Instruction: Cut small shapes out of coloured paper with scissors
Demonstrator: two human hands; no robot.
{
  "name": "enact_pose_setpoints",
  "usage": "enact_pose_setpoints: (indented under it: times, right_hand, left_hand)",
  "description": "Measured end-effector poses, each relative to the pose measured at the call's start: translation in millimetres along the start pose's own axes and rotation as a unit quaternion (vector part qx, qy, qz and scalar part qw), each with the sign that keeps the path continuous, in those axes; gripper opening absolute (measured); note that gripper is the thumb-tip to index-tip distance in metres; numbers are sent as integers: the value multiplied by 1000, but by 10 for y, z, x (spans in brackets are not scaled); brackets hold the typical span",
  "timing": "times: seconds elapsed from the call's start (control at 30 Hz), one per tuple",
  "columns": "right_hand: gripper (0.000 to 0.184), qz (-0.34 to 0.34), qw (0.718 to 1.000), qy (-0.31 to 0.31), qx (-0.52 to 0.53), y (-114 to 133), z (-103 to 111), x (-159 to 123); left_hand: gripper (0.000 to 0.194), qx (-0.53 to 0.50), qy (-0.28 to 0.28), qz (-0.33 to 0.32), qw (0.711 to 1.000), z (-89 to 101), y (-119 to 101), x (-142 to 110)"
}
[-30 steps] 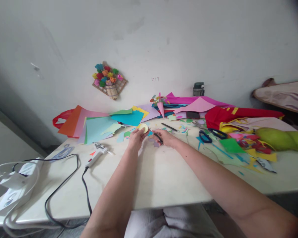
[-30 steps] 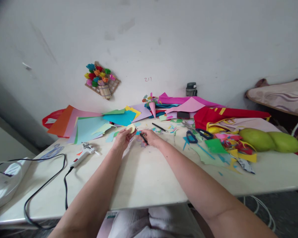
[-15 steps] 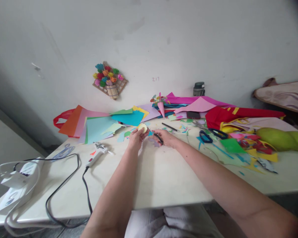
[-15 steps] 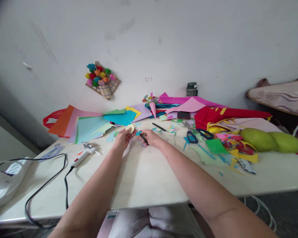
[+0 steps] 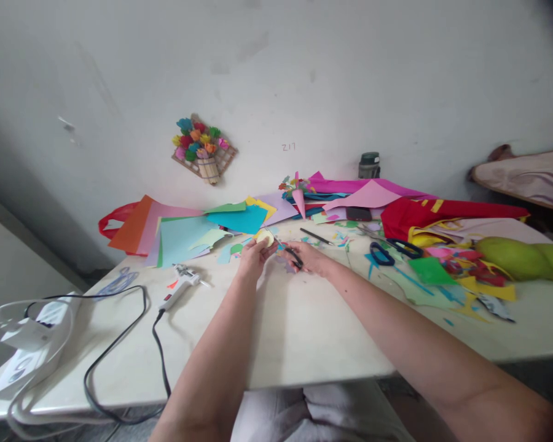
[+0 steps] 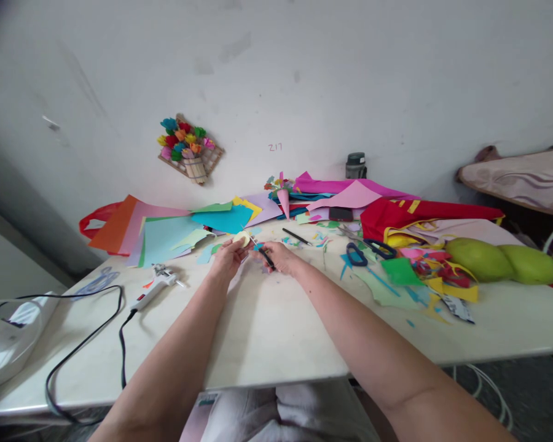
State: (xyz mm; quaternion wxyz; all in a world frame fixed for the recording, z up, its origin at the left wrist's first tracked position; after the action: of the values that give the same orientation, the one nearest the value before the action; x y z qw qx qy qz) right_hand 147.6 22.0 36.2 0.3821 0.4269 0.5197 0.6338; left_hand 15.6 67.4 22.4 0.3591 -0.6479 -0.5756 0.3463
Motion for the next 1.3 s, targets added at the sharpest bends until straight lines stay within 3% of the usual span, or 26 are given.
enact_pose_setpoints:
  times: [0.7, 1.3]
  right_hand:
    - [22, 49, 997, -4, 51, -194, 9, 160]
    - [8, 7, 998, -24, 64, -266, 27, 189]
  left_hand:
    - [17, -2, -4, -1, 1000, 3, 25, 16]
    - [15, -18, -27, 0, 999, 38, -1, 2]
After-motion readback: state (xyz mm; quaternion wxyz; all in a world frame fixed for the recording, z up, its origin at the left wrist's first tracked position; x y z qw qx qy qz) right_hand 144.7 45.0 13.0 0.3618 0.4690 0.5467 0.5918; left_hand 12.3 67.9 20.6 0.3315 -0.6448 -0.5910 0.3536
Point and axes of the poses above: each hand's wrist, its own x-axis towards the middle knuckle, its own z-axis out of the back of the hand, y = z × x, the point moved 6 cm from there along x, towards the middle knuckle, and after that the axes turned 8 degrees about z, right-handed, at the moved point
